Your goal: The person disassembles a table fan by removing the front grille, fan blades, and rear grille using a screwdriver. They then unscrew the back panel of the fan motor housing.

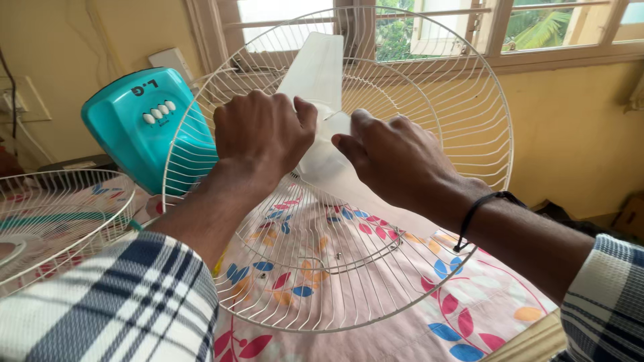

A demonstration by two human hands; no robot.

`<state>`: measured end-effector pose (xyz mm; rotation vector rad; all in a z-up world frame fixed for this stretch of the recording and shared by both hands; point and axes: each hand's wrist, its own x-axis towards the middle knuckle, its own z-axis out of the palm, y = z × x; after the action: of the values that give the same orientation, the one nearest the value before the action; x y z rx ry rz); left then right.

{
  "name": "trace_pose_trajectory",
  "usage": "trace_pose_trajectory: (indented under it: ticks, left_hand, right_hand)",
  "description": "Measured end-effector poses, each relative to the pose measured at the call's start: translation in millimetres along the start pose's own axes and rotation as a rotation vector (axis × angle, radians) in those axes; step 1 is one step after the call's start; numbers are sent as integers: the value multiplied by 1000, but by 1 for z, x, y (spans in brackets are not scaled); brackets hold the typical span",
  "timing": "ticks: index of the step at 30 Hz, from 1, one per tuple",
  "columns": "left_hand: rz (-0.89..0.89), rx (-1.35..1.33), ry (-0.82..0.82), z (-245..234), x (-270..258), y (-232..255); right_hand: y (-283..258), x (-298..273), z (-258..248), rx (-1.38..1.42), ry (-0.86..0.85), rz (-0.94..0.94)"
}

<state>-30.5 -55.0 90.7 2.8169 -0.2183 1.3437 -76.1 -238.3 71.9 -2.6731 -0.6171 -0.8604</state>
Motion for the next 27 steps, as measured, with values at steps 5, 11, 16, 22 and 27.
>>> trace_pose_trajectory:
  ticks: [5, 11, 16, 22, 27]
  left_hand:
    - [215, -11, 194, 8, 5, -14]
    - [409, -45, 282, 15, 10, -29]
    - [609, -23, 310, 11, 21, -38]
    - [1064, -17, 261, 1, 47, -50]
    - [879, -2, 203, -1, 34, -48]
  right_hand:
    - [-1, -2, 1, -3, 18, -25]
    - [-5, -5, 6, -16, 24, -13]
    - [-8, -5, 2, 41, 14, -7]
    - [-5, -3, 2, 2, 9, 4]
    - [-5, 0, 0, 20, 3, -26]
